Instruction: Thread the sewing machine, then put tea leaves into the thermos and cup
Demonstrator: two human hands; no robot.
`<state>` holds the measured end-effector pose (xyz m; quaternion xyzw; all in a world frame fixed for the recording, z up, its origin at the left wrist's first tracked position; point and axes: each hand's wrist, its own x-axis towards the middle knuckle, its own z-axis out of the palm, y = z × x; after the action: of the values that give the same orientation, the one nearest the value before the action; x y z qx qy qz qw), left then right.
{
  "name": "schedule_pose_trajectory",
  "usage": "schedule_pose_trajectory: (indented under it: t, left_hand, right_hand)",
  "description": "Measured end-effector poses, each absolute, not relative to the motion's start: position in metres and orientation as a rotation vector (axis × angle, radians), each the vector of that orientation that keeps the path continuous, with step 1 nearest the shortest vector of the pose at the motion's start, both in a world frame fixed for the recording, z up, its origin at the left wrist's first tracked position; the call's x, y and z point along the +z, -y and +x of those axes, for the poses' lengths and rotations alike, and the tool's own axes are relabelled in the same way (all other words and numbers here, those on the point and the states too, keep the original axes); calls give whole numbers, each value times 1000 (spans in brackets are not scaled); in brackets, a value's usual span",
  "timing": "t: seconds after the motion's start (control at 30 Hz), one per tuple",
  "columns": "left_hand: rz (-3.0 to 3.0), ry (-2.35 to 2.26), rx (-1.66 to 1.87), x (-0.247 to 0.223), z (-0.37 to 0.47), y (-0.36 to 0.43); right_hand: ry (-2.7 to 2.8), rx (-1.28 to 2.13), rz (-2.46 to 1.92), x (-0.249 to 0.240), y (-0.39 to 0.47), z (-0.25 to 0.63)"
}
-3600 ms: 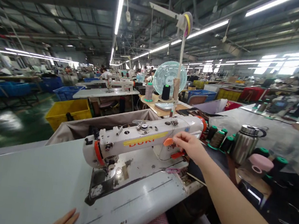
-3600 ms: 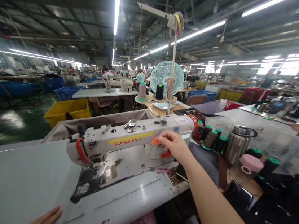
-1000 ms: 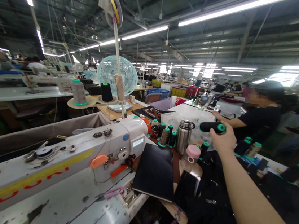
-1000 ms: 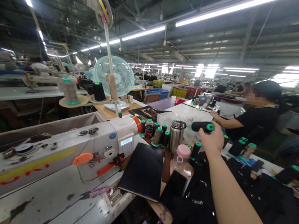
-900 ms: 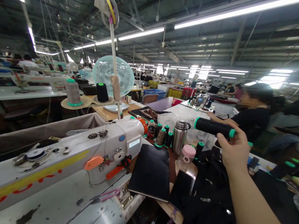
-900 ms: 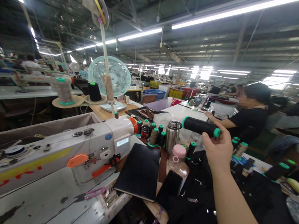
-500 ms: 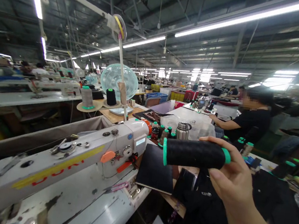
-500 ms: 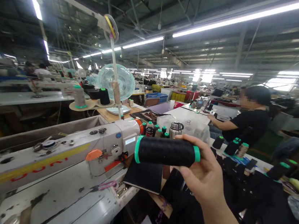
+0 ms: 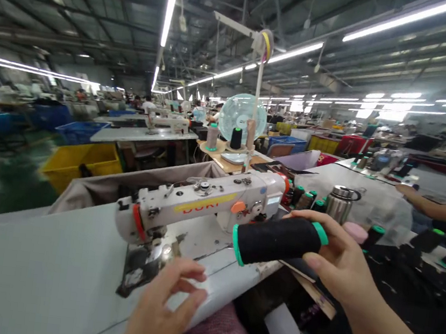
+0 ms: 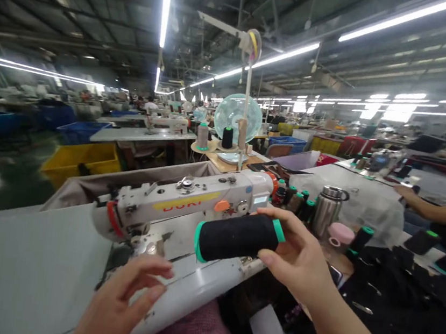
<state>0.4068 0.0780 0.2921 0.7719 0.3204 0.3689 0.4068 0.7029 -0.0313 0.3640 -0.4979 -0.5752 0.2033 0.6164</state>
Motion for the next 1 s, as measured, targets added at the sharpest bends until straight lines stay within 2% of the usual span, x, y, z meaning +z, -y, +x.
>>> schedule_pose_trajectory:
  t: [0.13,0.43,0.57,0.7,0.87,0.93,1.0]
  left_hand:
    - [1690,-630,780,321,419,-72]
    - [1780,-701,822,305,371,-80]
    - [1896,-873,996,305,355,-96]
    - [1525,-715,1205,306,353,-113]
    - [676,-341,1088,302,366,-122]
    - [704,-395,1108,297,368,-121]
    - [1017,-527,1065,290,368,-119]
  right_hand:
    - [1356,571,-1229,354,11,661]
    - [1469,628,-1314,335,-23,614]
    - [1563,716,-1367,332,-29,611]
    - [1614,812,-1367,328,-29,612]
    - [1626,957,-1211,332,-32,603]
    - [1601,918,-1143,339,-32,602]
    - [1563,755,-1130,347,-33,604]
